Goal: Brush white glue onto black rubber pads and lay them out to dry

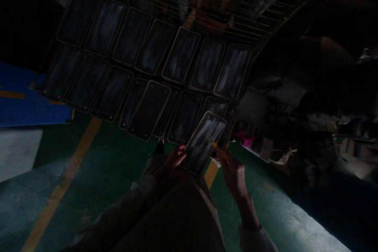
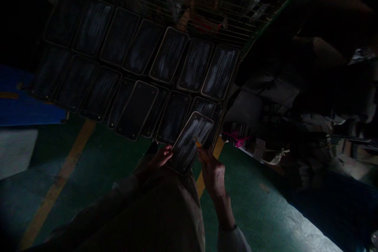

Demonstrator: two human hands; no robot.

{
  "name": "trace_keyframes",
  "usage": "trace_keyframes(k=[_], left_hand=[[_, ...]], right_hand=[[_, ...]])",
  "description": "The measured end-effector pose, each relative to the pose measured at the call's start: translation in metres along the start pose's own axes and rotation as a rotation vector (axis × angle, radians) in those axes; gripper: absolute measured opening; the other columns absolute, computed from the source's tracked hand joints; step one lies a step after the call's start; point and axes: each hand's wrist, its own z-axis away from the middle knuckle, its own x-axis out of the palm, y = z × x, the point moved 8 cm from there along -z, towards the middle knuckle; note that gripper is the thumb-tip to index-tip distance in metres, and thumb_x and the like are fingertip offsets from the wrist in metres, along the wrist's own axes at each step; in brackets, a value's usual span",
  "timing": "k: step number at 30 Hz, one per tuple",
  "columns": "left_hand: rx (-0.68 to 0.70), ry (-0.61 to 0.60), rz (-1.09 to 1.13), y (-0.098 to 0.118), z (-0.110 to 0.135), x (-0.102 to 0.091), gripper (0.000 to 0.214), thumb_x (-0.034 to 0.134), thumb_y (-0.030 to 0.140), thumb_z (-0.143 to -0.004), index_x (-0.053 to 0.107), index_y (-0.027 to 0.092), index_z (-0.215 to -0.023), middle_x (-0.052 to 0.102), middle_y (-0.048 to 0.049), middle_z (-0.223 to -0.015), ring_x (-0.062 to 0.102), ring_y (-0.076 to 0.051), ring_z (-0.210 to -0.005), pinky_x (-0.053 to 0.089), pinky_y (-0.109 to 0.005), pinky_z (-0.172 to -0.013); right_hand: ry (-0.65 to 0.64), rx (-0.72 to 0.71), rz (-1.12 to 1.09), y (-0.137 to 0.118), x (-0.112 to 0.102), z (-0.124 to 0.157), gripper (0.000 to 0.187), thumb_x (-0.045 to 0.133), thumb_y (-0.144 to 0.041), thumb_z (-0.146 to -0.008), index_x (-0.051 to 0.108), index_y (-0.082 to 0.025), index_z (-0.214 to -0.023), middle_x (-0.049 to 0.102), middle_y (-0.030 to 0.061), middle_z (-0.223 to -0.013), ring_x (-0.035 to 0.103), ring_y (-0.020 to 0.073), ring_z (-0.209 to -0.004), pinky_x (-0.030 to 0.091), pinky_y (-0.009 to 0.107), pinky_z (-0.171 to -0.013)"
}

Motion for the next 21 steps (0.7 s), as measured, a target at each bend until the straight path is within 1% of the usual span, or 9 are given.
trace_keyframes(k=[3, 6, 8, 10, 12, 14, 15, 18, 21], left_hand=[[-0.038, -0.018, -0.029, -0.004, 0.0, 0.002, 0.017, 0.066, 0.021, -0.072, 0.062, 0.017, -0.088, 0.056, 0.0029, -0.065, 0.051, -0.012, -0.059, 0.042, -0.024, -0.055], [-0.046, -0.03, -0.055, -0.003, -0.002, 0.003, 0.019, 0.067, 0.025, -0.069, 0.06, 0.018, -0.084, 0.054, 0.0036, -0.064, 0.05, -0.011, -0.058, 0.04, -0.023, -0.054], [-0.039, -0.03, -0.076, 0.0, -0.003, 0.003, 0.018, 0.067, 0.025, -0.067, 0.059, 0.018, -0.083, 0.055, 0.003, -0.065, 0.05, -0.011, -0.059, 0.039, -0.023, -0.055], [-0.024, -0.029, -0.085, 0.005, -0.003, 0.004, 0.018, 0.066, 0.023, -0.066, 0.06, 0.018, -0.082, 0.057, 0.0017, -0.067, 0.052, -0.012, -0.061, 0.04, -0.023, -0.056], [-0.017, -0.03, -0.075, 0.009, -0.003, 0.004, 0.019, 0.066, 0.021, -0.065, 0.061, 0.017, -0.083, 0.06, -0.0001, -0.07, 0.055, -0.014, -0.064, 0.041, -0.024, -0.058], [-0.016, -0.021, -0.058, 0.011, -0.002, 0.004, 0.019, 0.066, 0.02, -0.065, 0.062, 0.017, -0.084, 0.062, -0.0014, -0.072, 0.057, -0.015, -0.066, 0.042, -0.025, -0.059], [-0.016, -0.017, -0.054, 0.011, -0.002, 0.004, 0.019, 0.066, 0.02, -0.065, 0.063, 0.017, -0.084, 0.062, -0.0015, -0.073, 0.057, -0.015, -0.067, 0.043, -0.026, -0.059], [-0.023, -0.028, -0.063, 0.01, 0.0, 0.004, 0.019, 0.066, 0.019, -0.066, 0.063, 0.017, -0.085, 0.062, -0.0004, -0.072, 0.057, -0.014, -0.066, 0.043, -0.025, -0.059], [-0.045, -0.041, -0.067, 0.009, 0.001, 0.004, 0.024, 0.065, 0.019, -0.068, 0.064, 0.016, -0.092, 0.061, 0.0011, -0.069, 0.056, -0.013, -0.064, 0.043, -0.024, -0.058]], right_hand=[[0.096, -0.056, 0.158, 0.007, 0.0, -0.031, 0.031, 0.042, -0.03, -0.101, 0.064, -0.024, -0.123, 0.074, 0.0049, -0.109, 0.072, 0.0162, -0.082, 0.052, 0.025, -0.067], [0.082, -0.134, 0.269, 0.006, 0.022, -0.041, 0.033, 0.042, -0.026, -0.101, 0.064, -0.024, -0.124, 0.074, 0.0065, -0.106, 0.07, 0.0175, -0.082, 0.051, 0.026, -0.065], [0.004, -0.198, 0.286, -0.003, 0.043, -0.026, 0.035, 0.04, -0.022, -0.1, 0.064, -0.024, -0.125, 0.074, 0.0077, -0.106, 0.07, 0.0176, -0.082, 0.053, 0.027, -0.067], [-0.104, -0.254, 0.255, -0.017, 0.06, 0.001, 0.037, 0.039, -0.018, -0.098, 0.064, -0.024, -0.125, 0.075, 0.0076, -0.104, 0.07, 0.0171, -0.079, 0.054, 0.027, -0.067], [-0.201, -0.278, 0.175, -0.031, 0.067, 0.025, 0.038, 0.04, -0.015, -0.096, 0.063, -0.024, -0.124, 0.076, 0.0057, -0.102, 0.071, 0.0156, -0.076, 0.054, 0.024, -0.066], [-0.237, -0.258, 0.09, -0.039, 0.061, 0.032, 0.037, 0.041, -0.015, -0.096, 0.063, -0.025, -0.125, 0.076, 0.0046, -0.106, 0.072, 0.0145, -0.08, 0.054, 0.022, -0.067], [-0.219, -0.242, 0.066, -0.04, 0.054, 0.026, 0.036, 0.041, -0.016, -0.097, 0.062, -0.025, -0.125, 0.075, 0.0047, -0.109, 0.072, 0.0145, -0.083, 0.054, 0.022, -0.069], [-0.089, -0.216, 0.127, -0.032, 0.029, -0.013, 0.033, 0.042, -0.024, -0.1, 0.063, -0.025, -0.125, 0.073, 0.0058, -0.113, 0.072, 0.0165, -0.09, 0.054, 0.024, -0.072], [-0.016, -0.223, 0.254, -0.018, 0.024, -0.053, 0.033, 0.041, -0.026, -0.101, 0.066, -0.025, -0.123, 0.074, 0.0065, -0.108, 0.071, 0.0173, -0.086, 0.052, 0.025, -0.068]])
